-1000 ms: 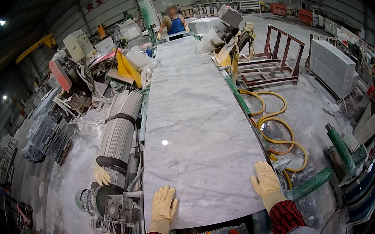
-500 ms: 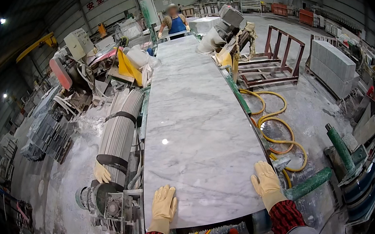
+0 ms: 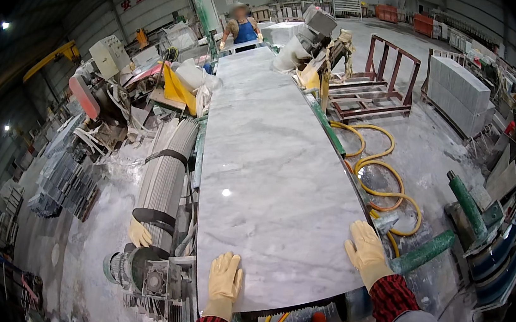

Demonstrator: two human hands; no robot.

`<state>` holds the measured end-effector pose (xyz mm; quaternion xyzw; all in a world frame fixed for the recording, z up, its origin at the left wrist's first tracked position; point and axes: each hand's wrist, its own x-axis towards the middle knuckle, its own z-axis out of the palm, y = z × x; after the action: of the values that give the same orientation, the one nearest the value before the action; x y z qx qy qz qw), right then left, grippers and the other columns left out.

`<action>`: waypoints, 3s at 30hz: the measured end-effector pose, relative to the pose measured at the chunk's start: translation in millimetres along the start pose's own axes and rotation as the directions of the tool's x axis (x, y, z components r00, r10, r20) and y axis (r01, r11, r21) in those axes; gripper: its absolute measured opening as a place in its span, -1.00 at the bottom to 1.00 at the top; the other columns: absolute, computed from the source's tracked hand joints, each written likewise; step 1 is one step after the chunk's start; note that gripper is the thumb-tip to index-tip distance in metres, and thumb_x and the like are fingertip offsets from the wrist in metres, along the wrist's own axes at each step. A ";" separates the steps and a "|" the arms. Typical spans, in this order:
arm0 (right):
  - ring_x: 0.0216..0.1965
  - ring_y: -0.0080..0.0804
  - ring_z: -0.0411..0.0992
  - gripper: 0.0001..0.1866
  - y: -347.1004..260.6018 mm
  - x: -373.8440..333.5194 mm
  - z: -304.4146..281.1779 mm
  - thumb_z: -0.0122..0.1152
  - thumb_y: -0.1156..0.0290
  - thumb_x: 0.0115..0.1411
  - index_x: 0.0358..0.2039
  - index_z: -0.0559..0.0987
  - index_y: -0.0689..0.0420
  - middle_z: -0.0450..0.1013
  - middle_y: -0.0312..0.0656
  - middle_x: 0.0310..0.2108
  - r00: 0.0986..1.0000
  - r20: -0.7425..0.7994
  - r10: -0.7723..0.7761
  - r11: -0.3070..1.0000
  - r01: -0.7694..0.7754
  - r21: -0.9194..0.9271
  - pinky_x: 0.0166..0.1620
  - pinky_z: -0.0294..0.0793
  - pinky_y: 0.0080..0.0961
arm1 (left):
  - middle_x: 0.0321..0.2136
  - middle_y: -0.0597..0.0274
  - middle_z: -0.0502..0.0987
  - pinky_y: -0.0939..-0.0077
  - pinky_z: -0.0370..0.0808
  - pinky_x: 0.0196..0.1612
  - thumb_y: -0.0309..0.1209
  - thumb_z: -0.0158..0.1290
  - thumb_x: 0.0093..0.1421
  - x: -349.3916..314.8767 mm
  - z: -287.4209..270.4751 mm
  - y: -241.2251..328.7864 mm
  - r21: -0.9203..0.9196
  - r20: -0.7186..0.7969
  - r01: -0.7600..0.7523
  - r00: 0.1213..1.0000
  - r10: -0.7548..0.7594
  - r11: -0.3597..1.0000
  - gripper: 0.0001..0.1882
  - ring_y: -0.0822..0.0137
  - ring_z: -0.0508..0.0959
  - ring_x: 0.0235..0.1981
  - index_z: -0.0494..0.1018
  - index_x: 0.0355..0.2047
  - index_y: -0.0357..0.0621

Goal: The person guides large marble-like stone slabs through a conveyor system in a factory. They wear gloves and use both hands to position and move the slabs along the line, occasionally lifting and repositioning them for the next stage of processing.

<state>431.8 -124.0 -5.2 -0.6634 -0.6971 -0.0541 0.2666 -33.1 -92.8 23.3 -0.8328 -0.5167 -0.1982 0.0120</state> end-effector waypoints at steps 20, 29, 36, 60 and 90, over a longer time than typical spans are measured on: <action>0.43 0.15 0.31 -0.36 -9.1 3.4 -14.1 0.27 0.14 0.36 0.35 0.48 0.23 0.43 0.16 0.37 0.987 0.142 0.081 0.997 -0.083 0.007 0.51 0.22 -0.03 | 0.29 -0.10 0.47 -0.10 0.29 0.40 -0.32 0.15 0.36 -2.3 -8.2 -1.8 -0.010 0.086 0.039 0.996 -0.038 0.999 -0.53 -0.22 0.42 0.30 0.45 0.25 -0.12; 0.41 0.17 0.33 -0.40 -6.7 -9.8 -15.1 0.28 0.18 0.36 0.30 0.51 0.27 0.44 0.17 0.34 0.997 0.048 0.057 0.998 -0.058 0.013 0.48 0.25 0.01 | 0.28 -0.16 0.49 -0.11 0.31 0.39 -0.33 0.18 0.35 -8.5 -8.3 8.2 -0.074 0.046 0.022 0.999 -0.018 0.997 -0.53 -0.27 0.43 0.28 0.48 0.24 -0.11; 0.42 0.17 0.32 -0.38 -7.5 -12.4 -12.4 0.29 0.13 0.34 0.30 0.52 0.22 0.45 0.15 0.34 0.996 0.061 0.068 0.997 -0.070 0.019 0.49 0.24 -0.01 | 0.32 -0.15 0.47 -0.10 0.27 0.45 -0.28 0.15 0.38 -20.1 3.9 -0.4 -0.014 0.030 0.034 0.999 -0.033 0.999 -0.52 -0.24 0.39 0.36 0.46 0.27 -0.10; 0.36 0.21 0.40 -0.43 -1.9 -22.9 -8.0 0.35 0.22 0.30 0.26 0.55 0.21 0.49 0.14 0.30 0.998 -0.056 0.003 1.000 -0.003 0.015 0.45 0.32 0.04 | 0.23 -0.08 0.50 -0.07 0.31 0.38 -0.31 0.17 0.34 -25.4 6.3 1.9 0.007 -0.039 0.008 0.999 -0.008 1.000 -0.56 -0.18 0.43 0.28 0.47 0.21 -0.10; 0.35 0.20 0.39 -0.44 -5.8 -31.7 -13.9 0.33 0.21 0.31 0.26 0.55 0.19 0.50 0.12 0.29 1.000 -0.015 0.025 1.000 -0.025 -0.005 0.43 0.33 0.04 | 0.39 -0.10 0.42 -0.20 0.16 0.50 -0.16 0.15 0.38 -37.0 2.2 8.9 0.094 0.081 0.142 0.985 -0.149 0.985 -0.42 -0.17 0.36 0.41 0.42 0.35 -0.03</action>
<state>429.7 -159.0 -5.7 -0.6724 -0.6865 -0.0576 0.2709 -39.0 -128.2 10.3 -0.7994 -0.5845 -0.1386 0.0113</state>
